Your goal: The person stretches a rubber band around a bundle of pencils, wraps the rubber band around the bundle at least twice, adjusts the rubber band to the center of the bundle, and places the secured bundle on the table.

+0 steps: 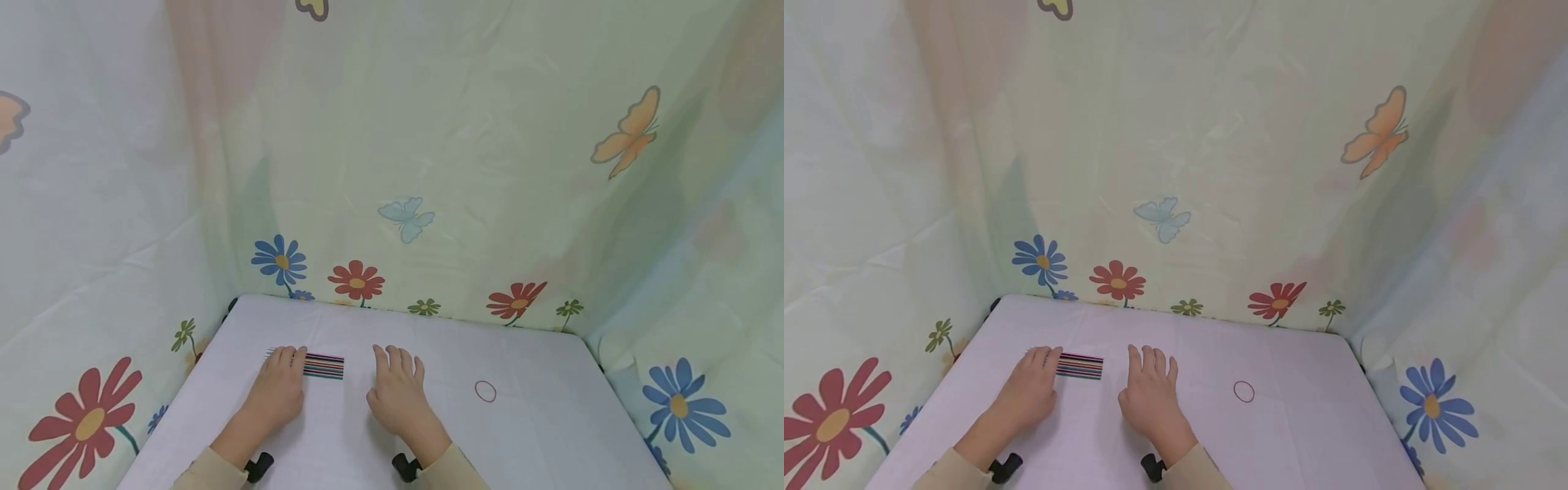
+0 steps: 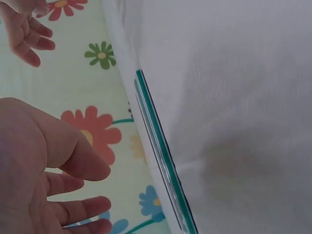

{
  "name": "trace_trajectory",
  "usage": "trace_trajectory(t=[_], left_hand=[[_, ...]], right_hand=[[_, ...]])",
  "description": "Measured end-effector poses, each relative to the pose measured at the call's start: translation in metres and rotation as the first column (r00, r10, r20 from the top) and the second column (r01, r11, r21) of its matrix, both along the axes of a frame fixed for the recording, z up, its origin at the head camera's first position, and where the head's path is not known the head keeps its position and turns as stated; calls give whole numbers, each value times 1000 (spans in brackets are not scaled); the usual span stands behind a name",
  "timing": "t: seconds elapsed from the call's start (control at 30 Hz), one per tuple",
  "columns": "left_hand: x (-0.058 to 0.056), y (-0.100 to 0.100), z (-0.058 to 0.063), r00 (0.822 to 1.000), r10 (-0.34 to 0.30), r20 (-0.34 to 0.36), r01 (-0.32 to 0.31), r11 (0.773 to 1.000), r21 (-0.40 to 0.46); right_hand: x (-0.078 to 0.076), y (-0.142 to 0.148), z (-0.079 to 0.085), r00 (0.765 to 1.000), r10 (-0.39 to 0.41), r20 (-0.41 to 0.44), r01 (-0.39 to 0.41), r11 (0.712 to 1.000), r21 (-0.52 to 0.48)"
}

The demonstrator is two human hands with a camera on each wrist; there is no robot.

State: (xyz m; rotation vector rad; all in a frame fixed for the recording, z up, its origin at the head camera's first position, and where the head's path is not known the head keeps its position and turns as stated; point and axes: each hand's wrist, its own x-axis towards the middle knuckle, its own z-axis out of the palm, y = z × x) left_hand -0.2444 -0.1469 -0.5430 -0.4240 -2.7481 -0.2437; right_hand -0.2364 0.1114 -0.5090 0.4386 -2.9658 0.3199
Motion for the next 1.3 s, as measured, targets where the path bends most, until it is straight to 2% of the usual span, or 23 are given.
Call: trace_trajectory(t=[0.13, 0.4, 0.8, 1.1, 1.3], left_hand=[[-10, -6, 2, 1000, 17, 8, -17, 999, -31], [-28, -15, 0, 996, 52, 78, -45, 995, -95], [-49, -25, 0, 989, 63, 131, -44, 988, -148], [-58, -30, -2, 984, 55, 170, -23, 983, -185], [-65, -35, -9, 971, 72, 230, -17, 972, -235]], right_hand=[[-11, -11, 0, 1000, 6, 27, -6, 1000, 4], [-31, -35, 0, 997, 31, 68, -32, 999, 4], [-58, -64, -2, 992, 68, 110, -76, 995, 70], [-77, -77, -28, 983, 49, 174, -70, 991, 114], [-79, -83, -39, 975, 58, 215, -88, 988, 128]])
